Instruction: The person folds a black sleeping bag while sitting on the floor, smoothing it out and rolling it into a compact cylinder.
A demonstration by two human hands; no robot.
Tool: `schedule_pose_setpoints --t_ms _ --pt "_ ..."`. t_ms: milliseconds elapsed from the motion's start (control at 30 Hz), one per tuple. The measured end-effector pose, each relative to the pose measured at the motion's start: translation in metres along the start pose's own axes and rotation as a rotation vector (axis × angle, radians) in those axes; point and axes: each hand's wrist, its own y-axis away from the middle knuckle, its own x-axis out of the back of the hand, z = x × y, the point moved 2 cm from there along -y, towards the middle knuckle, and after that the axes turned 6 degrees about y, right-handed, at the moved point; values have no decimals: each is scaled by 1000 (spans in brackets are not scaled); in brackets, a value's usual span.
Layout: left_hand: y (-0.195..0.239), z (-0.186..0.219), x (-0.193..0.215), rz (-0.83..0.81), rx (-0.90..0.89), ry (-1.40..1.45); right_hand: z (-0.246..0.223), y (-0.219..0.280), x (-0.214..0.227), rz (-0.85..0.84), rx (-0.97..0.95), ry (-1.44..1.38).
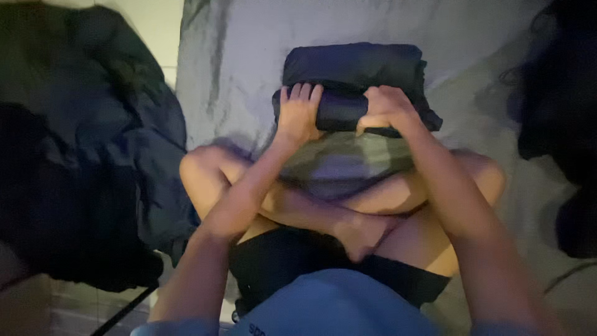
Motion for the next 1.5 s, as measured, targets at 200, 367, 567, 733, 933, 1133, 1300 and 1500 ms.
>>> schedule_pose_setpoints --t_ms 200,367,567,733,933,1133,1300,1500 --pt "-45 -27 4 -181 68 77 2 -17 37 -315 -93 -188" --pt "-89 -41 15 -376 72 170 27 -46 27 -302 -67 -303" --pt "-99 -26 46 -512 122 156 15 25 29 820 404 377" --pt "-83 -34 48 -431 -1 232 16 -9 -11 316 158 203" --pt "-65 -39 36 -279 3 287 3 -3 -11 323 8 248" --pt "-26 -22 38 126 -152 252 10 -22 -28 294 -24 69" --pt "-41 16 67 -327 41 154 14 -29 -15 169 -21 -40" --pt "-78 31 52 -156 28 -60 15 -29 22 33 -48 -111"
